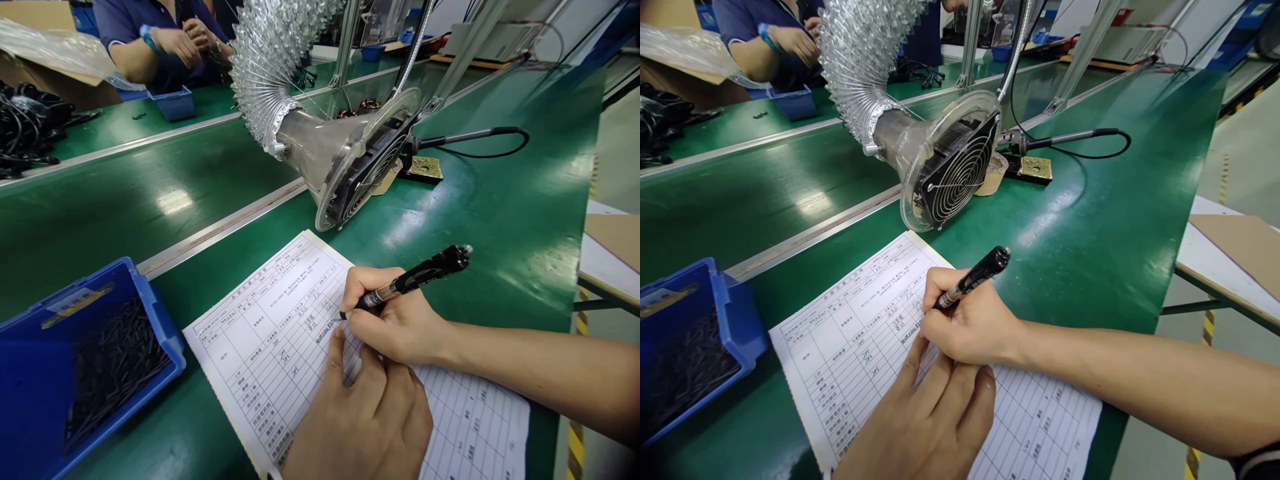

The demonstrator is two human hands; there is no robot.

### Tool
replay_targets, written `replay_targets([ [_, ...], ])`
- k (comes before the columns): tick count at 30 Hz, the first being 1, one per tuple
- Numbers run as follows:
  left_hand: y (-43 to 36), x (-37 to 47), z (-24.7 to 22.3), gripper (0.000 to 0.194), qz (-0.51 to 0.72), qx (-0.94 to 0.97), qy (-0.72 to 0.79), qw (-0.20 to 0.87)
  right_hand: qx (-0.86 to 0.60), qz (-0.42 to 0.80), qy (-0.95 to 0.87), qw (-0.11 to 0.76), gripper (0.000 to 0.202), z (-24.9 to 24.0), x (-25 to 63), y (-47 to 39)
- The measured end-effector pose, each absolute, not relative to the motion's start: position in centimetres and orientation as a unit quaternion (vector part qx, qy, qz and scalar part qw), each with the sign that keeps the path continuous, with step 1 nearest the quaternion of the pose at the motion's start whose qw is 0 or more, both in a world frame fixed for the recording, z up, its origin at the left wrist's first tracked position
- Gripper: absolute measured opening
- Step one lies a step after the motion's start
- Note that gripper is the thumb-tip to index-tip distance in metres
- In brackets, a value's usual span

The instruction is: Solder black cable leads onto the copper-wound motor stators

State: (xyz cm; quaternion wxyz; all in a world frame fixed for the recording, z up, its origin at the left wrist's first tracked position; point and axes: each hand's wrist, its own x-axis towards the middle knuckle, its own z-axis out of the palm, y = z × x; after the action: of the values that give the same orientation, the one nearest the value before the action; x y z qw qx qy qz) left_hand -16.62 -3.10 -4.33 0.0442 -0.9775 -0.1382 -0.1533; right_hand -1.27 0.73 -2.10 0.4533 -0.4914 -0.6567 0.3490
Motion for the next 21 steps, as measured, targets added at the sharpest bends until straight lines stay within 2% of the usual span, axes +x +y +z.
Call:
replay_targets([
  [5,-3.14,-16.24,-4.04,0.052,-0.19,-0.967,-0.156,0.067,-0.482,0.358,-0.661,0.45,0.009,-2.22,-1.24,0.73],
  [15,-3.11,-16.46,-3.95,0.057,-0.176,-0.972,-0.149,0.055,-0.485,0.345,-0.653,0.468,0.009,-2.0,-1.28,0.67],
  [21,-3.13,-16.4,-4.09,0.034,-0.2,-0.963,-0.164,0.075,-0.494,0.35,-0.641,0.471,0.008,-1.96,-1.11,0.82],
])
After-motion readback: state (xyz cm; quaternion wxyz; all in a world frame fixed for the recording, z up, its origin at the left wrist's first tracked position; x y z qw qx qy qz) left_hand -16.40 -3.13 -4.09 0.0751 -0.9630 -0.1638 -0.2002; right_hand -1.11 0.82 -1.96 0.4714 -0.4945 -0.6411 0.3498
